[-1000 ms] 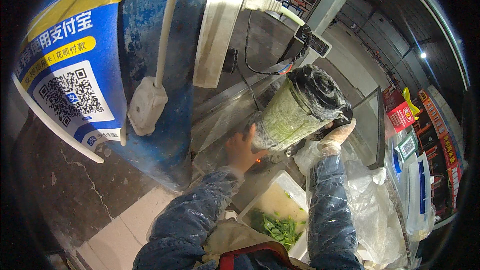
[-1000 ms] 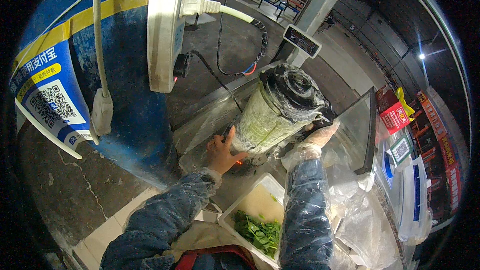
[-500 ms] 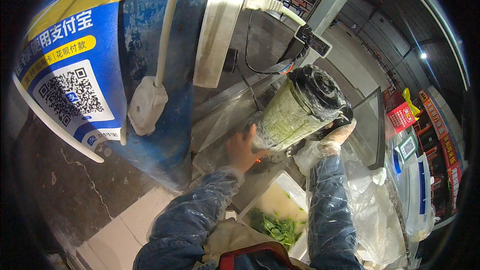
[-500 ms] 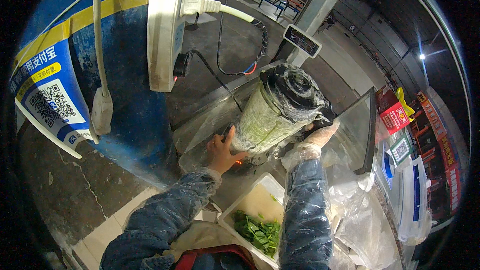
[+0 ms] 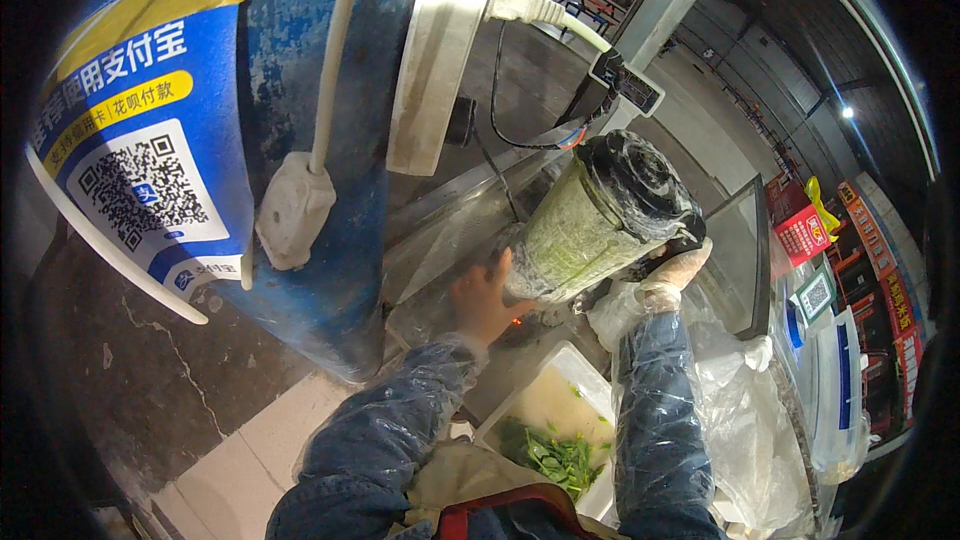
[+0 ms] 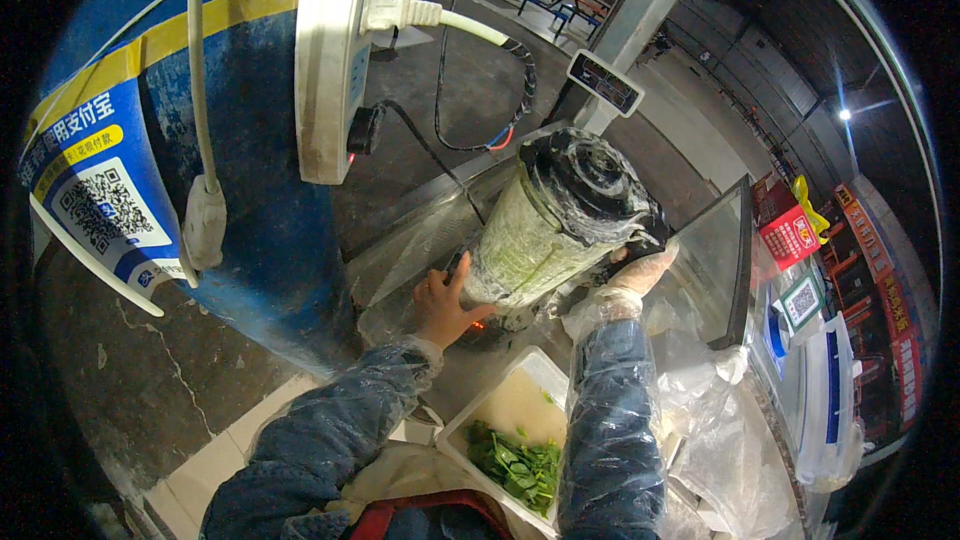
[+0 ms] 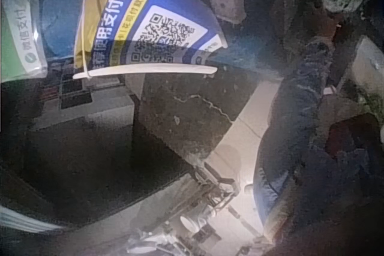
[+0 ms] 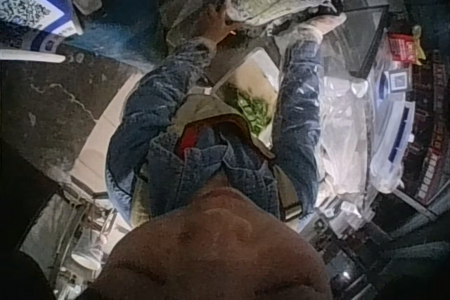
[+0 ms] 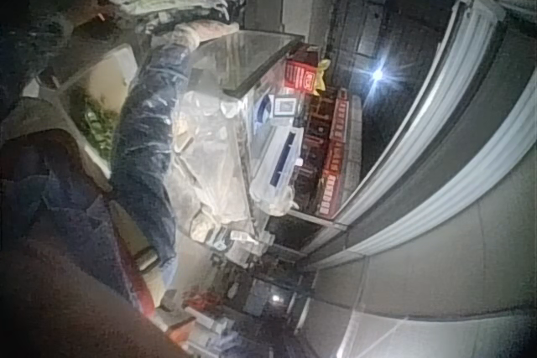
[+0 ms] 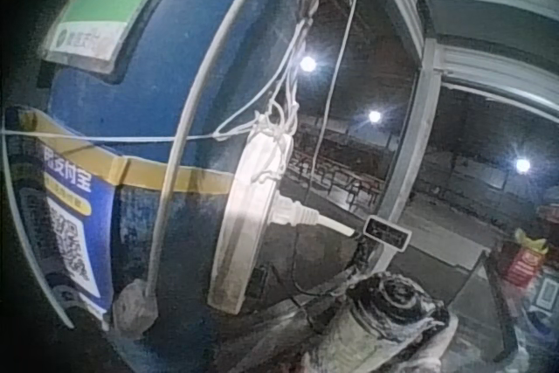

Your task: The person adds green leafy vegetables from a white container into a blender, secures the lid, and operates the machine. They repeat this process by adding more vegetables and blending again.

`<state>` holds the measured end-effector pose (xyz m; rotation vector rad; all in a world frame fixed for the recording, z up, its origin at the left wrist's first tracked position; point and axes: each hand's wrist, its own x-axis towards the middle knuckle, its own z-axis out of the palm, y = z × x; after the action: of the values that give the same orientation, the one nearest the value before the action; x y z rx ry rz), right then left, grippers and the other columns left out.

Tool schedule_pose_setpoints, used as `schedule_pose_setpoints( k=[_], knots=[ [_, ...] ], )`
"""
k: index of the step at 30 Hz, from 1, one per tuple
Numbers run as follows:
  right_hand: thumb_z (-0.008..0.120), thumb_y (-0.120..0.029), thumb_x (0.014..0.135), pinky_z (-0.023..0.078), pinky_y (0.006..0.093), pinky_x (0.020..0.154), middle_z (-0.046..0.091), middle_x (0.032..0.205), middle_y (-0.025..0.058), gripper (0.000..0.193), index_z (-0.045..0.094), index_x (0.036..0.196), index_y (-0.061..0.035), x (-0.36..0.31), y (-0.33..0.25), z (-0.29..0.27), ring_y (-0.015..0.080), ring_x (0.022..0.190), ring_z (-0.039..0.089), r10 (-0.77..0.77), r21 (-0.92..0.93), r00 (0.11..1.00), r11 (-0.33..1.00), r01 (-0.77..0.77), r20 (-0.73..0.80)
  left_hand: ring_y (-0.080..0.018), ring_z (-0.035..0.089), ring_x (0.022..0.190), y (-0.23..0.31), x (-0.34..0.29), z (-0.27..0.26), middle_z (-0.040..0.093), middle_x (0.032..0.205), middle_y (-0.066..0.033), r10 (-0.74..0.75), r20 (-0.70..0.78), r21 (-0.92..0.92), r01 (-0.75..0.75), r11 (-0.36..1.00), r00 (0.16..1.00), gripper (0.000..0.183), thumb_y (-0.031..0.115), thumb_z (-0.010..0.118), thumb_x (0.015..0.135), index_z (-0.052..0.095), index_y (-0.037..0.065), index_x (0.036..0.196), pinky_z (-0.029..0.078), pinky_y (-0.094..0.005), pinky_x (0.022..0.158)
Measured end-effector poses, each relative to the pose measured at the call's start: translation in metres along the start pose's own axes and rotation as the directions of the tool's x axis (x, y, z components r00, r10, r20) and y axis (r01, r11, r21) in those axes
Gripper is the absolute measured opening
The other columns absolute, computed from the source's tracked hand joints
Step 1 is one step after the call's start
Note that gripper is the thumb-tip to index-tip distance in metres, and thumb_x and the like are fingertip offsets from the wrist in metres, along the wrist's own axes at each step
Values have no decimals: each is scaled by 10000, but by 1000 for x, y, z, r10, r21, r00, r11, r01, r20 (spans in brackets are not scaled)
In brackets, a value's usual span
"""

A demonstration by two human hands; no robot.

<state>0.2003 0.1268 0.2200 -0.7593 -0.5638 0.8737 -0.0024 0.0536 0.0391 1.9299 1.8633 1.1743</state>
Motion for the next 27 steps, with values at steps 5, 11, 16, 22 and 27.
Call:
schedule_pose_setpoints(
  k=[5,11,16,22,27],
  knots=[
    [418,-431,868,278,203,329,524,594,-26,334,566,807,-138,3,1,-3,96,382,405,-1,-13,1000,1000,1,26,-317,501,869,1,1,-1,494,955,-144,44,-115,40,-40,998,992,912,579,715,601,337,247,1362,371,-446,740],
    [414,-428,873,285,203,329,533,607,-29,335,569,830,-135,5,2,-5,97,384,408,-34,-43,999,998,36,37,-317,494,872,1,1,-1,488,948,-142,50,-121,32,-47,998,991,911,585,711,603,339,244,1361,370,-446,739],
    [421,-419,874,285,205,328,531,607,-26,329,572,835,-130,5,2,-7,98,381,407,-17,-18,998,1000,18,55,-315,487,864,2,1,-1,483,950,-140,57,-135,62,-49,997,989,896,594,696,617,340,244,1361,367,-443,751],
    [430,-409,869,278,199,332,517,590,-27,316,571,825,-130,8,4,-8,93,383,404,-40,-32,998,999,42,54,-313,484,870,3,1,-2,478,957,-138,39,-99,62,-33,998,994,898,608,684,621,336,246,1366,364,-442,761],
    [426,-411,869,268,200,337,511,580,-29,320,564,788,-134,10,5,-10,90,382,395,-41,-36,998,998,42,48,-310,489,864,3,0,-3,484,947,-133,32,-87,70,-26,997,996,901,605,687,618,336,249,1367,372,-437,759]
  ],
)
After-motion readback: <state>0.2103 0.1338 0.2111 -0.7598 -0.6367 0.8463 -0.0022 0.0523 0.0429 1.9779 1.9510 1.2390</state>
